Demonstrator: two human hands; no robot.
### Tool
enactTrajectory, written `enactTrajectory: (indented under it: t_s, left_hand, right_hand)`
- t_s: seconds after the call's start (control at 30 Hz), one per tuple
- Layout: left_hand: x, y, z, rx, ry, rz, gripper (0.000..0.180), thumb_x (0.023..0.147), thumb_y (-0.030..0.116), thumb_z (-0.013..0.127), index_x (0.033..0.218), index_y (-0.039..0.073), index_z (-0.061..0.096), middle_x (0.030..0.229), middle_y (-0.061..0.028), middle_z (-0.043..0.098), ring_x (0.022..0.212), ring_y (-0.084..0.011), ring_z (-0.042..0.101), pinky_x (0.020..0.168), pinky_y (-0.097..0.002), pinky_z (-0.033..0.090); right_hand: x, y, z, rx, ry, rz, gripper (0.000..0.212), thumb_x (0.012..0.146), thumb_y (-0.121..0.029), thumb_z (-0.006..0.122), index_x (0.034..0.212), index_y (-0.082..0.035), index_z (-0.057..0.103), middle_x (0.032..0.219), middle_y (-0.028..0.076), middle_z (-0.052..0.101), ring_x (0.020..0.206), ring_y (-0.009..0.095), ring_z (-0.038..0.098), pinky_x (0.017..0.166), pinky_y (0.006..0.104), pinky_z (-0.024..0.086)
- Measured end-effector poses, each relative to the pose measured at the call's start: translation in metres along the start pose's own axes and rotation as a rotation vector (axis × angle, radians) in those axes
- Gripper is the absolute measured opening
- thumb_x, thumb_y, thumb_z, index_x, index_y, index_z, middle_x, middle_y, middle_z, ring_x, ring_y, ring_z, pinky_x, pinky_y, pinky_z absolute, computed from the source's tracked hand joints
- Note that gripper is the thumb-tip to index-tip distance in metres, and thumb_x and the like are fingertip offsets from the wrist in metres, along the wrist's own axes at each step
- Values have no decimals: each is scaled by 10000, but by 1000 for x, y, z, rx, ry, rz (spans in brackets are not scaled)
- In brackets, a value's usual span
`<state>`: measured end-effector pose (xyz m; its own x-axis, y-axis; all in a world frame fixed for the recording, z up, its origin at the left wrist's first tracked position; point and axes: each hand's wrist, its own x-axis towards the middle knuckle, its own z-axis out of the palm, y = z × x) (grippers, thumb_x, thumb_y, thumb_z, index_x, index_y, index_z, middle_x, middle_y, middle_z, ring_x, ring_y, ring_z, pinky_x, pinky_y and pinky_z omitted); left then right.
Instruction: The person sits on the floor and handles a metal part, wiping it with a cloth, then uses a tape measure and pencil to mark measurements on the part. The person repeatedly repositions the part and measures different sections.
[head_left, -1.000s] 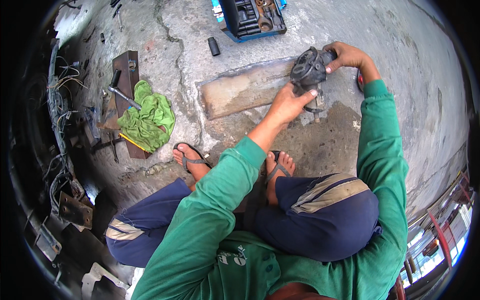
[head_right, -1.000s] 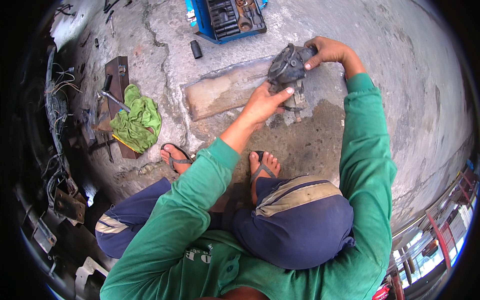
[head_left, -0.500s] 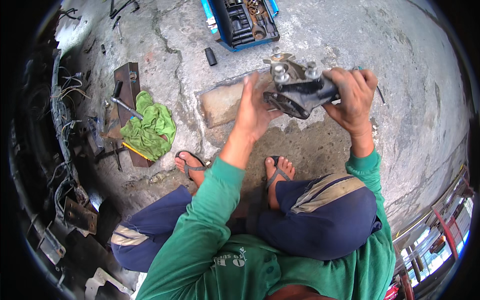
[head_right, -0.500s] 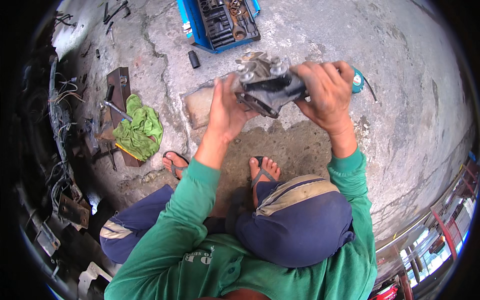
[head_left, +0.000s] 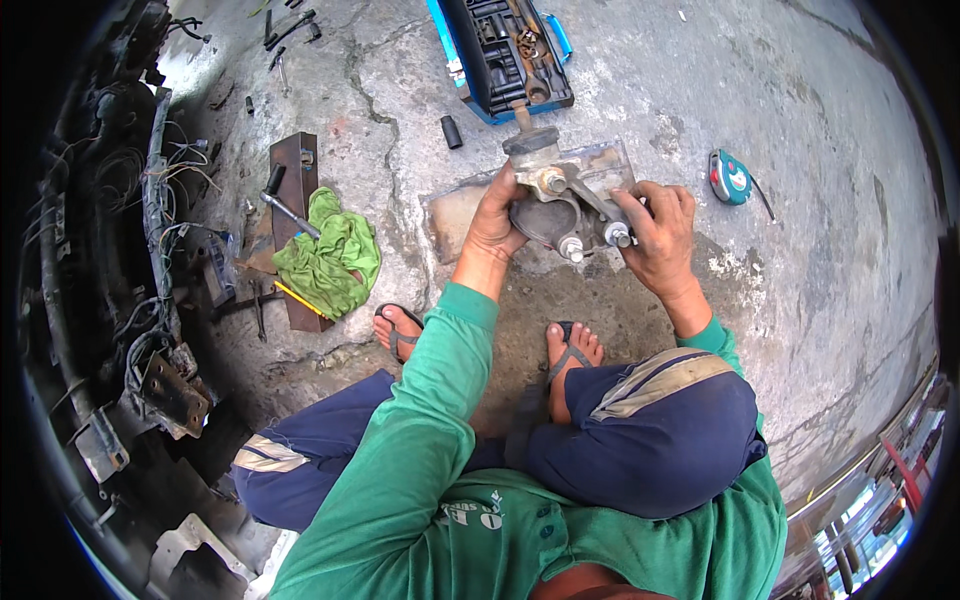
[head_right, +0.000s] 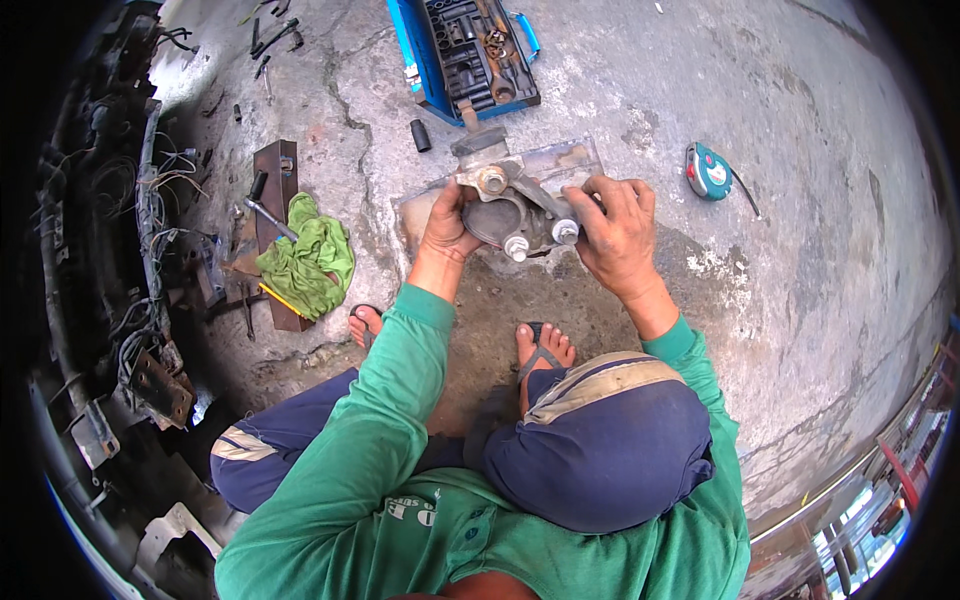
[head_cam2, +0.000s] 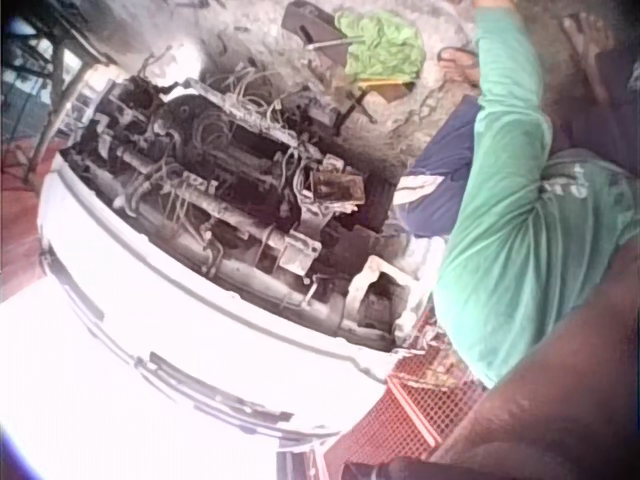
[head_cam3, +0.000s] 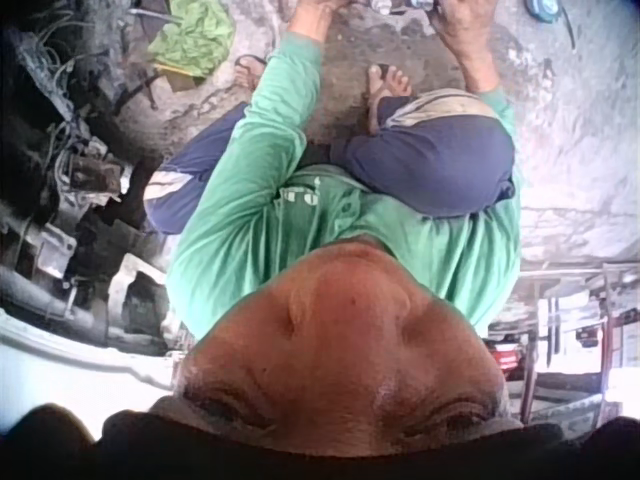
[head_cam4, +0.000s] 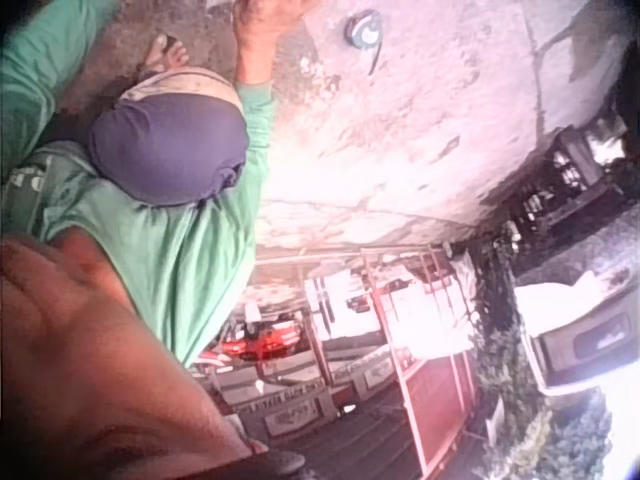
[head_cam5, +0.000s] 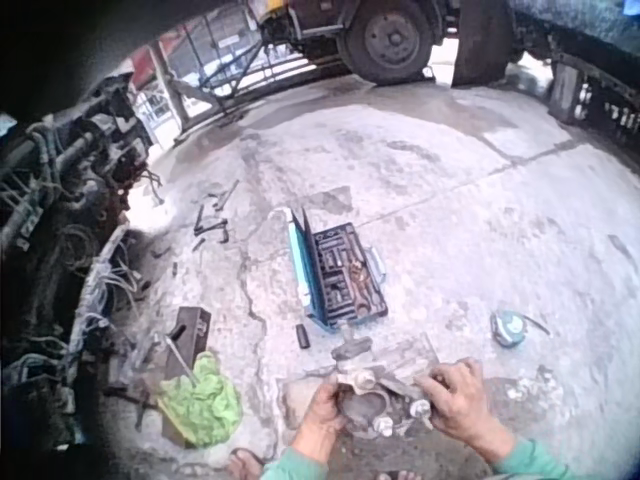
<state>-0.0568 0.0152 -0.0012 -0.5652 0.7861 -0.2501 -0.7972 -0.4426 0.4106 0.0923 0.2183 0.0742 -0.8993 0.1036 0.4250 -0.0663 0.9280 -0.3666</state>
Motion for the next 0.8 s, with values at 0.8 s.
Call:
enactTrajectory:
  t_s: [0.8]
  left_hand:
    - [-10, 2, -35, 51, 219, -102, 527, 985, 395, 670, 1367, 43, 582, 1276, -153, 692, 1172, -308, 677, 1037, -480, 548]
  right_hand:
    - [-4, -38, -7, 60, -293, 162, 657, 592, -151, 910, 1189, -104, 641, 1073, 79, 557, 1027, 277, 592, 839, 427, 431]
